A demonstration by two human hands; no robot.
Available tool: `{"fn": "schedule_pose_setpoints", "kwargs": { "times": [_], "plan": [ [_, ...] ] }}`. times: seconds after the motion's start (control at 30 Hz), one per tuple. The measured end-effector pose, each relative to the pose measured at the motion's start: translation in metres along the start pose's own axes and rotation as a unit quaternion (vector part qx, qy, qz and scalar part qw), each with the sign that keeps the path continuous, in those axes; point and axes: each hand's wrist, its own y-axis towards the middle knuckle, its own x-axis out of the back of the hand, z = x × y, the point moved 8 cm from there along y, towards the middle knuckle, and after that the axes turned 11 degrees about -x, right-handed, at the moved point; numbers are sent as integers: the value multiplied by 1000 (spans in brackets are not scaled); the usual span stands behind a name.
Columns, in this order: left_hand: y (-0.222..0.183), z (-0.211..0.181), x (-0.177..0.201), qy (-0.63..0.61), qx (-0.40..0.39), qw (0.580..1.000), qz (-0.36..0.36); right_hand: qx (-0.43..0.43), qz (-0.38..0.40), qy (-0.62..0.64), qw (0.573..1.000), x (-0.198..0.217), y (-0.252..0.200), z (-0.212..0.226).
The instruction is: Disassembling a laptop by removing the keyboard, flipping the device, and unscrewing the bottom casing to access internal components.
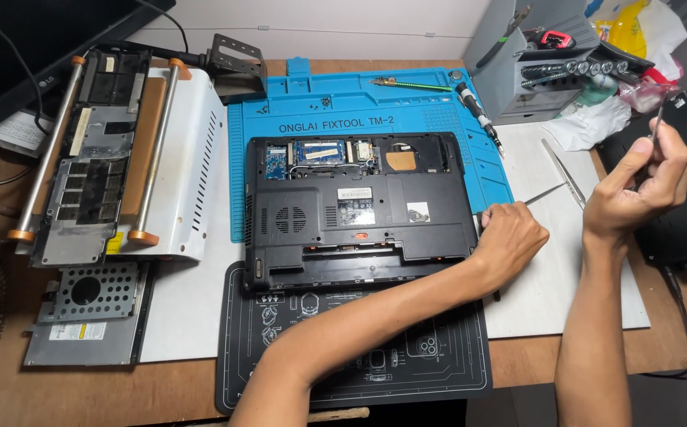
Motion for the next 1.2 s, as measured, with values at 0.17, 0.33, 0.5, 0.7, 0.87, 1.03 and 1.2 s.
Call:
{"fn": "schedule_pose_setpoints", "kwargs": {
  "times": [0.17,0.33,0.5,0.7,0.87,1.03,1.2],
  "plan": [
    [0,12,-10,-41,19,999,-17,1,20,-16,1000,-3,2,11],
    [-15,87,25,-321,3,947,-25,-3,54,-27,998,-10,-3,8],
    [-52,197,97,-312,-12,949,33,-2,116,-5,993,-28,-11,3],
    [-119,309,142,-358,143,917,107,-14,213,31,977,-55,-27,-2],
    [-145,348,136,-372,173,904,121,-107,300,-11,948,-72,-39,-7],
    [-152,370,111,-384,189,897,106,-122,379,9,917,-94,-17,32],
    [-156,375,91,-426,215,870,121,-203,587,-70,781,-116,31,105]
  ]
}}
